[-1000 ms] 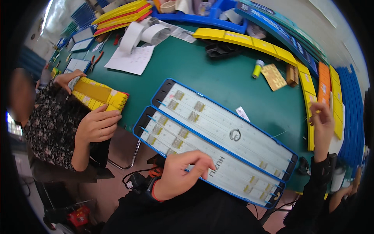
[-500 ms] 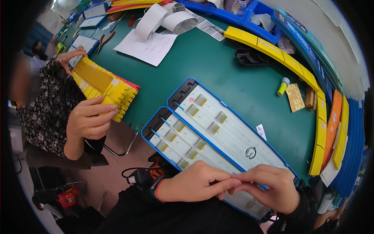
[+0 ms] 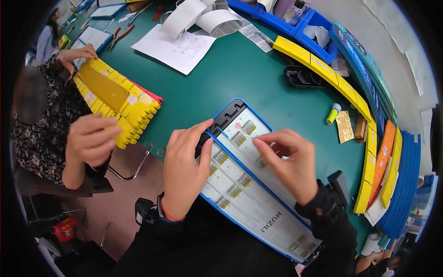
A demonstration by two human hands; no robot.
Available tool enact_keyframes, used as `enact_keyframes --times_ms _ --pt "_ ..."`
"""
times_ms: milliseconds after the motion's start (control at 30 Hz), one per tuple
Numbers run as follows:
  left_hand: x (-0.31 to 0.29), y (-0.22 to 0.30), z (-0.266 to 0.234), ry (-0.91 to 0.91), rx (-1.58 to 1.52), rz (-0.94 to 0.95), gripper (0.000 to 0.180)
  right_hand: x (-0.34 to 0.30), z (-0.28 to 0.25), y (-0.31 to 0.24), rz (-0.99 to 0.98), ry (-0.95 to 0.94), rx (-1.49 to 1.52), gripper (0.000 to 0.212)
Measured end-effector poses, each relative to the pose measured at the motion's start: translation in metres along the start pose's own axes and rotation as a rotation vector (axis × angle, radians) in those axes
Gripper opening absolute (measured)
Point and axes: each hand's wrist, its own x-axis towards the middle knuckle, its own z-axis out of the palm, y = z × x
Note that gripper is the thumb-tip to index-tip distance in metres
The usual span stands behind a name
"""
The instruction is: Manually assemble components into a blue plastic frame using wire cutters and hands.
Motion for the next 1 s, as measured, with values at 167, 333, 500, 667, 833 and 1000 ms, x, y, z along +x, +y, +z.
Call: enact_keyframes --times_ms 167,333,500,667,833,1000 --pt "-0.003 0.000 -0.003 0.027 0.003 -0.022 0.026 0.004 0.027 0.001 -0.038 0.016 -0.009 0.008" --pt "0.000 -0.002 0.009 0.079 -0.013 0.027 0.027 -0.013 -0.013 -0.005 -0.035 0.115 -0.033 0.007" --pt "-0.004 -0.006 0.014 0.049 -0.025 -0.080 0.025 -0.063 -0.112 -0.019 0.044 0.323 -0.164 0.006" --pt "-0.006 -0.027 0.019 -0.022 -0.130 -0.084 0.029 -0.155 -0.208 -0.032 0.120 0.744 -0.381 0.006" --pt "-0.007 -0.015 0.002 0.016 0.140 0.142 0.030 -0.223 -0.260 -0.055 0.071 1.020 -0.528 0.017" --pt "-0.071 0.100 -0.016 -0.728 -0.835 0.357 0.027 -0.236 -0.263 -0.078 -0.069 0.938 -0.614 0.027"
